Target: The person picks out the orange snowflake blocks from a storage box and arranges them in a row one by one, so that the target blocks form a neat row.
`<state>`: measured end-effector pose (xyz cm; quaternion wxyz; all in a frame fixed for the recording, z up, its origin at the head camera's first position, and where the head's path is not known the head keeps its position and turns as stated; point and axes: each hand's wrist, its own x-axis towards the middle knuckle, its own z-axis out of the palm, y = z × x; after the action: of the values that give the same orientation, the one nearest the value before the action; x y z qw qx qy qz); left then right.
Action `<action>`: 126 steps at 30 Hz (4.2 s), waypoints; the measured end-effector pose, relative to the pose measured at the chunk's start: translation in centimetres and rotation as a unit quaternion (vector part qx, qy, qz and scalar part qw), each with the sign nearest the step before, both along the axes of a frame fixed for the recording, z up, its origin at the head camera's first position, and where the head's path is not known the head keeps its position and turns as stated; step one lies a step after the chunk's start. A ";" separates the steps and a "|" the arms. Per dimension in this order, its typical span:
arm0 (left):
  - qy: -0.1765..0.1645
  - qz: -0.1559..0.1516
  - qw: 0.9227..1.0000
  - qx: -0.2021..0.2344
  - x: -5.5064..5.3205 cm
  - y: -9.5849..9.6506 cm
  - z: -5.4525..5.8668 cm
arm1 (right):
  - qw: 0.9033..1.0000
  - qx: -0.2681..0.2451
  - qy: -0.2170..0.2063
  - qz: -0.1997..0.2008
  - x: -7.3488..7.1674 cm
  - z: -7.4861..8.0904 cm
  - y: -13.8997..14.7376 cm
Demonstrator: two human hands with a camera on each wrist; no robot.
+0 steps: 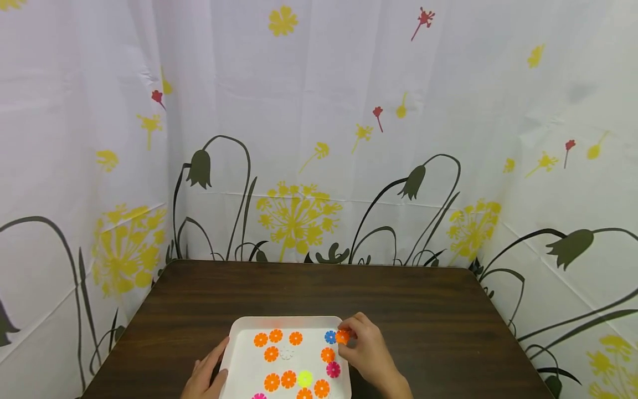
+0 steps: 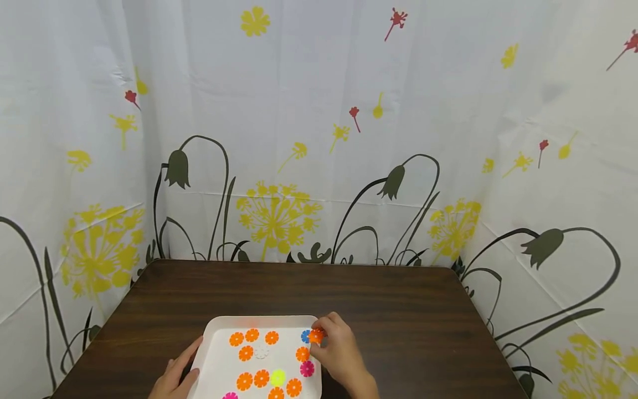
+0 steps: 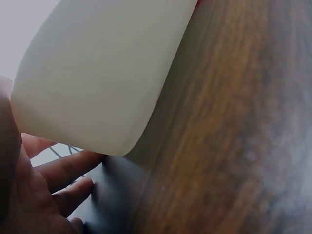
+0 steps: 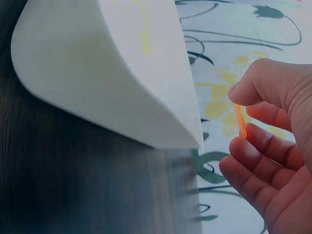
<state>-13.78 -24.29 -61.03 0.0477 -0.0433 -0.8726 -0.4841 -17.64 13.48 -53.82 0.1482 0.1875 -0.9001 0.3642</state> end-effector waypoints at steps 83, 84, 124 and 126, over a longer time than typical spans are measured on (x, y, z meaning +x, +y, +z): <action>0.080 0.016 0.997 0.018 1.1 -0.3 -0.8 | 0.992 0.020 0.071 -0.100 0.3 -1.8 1.7; 0.076 0.016 0.997 0.017 1.1 -0.2 -0.7 | 0.992 0.016 0.073 -0.097 0.3 -1.7 1.4; 0.071 0.024 0.997 0.007 1.1 0.4 -0.1 | 0.993 0.120 -0.011 -0.012 0.3 -3.5 -3.3; 0.068 0.023 0.997 0.007 1.1 0.4 -0.1 | 0.992 0.127 -0.013 -0.012 0.2 -3.6 -3.3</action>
<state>-12.67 -23.89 -61.09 0.1184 -0.0559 -0.8645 -0.4853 -17.42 10.19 -57.41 0.1156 0.1892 -0.9433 0.2472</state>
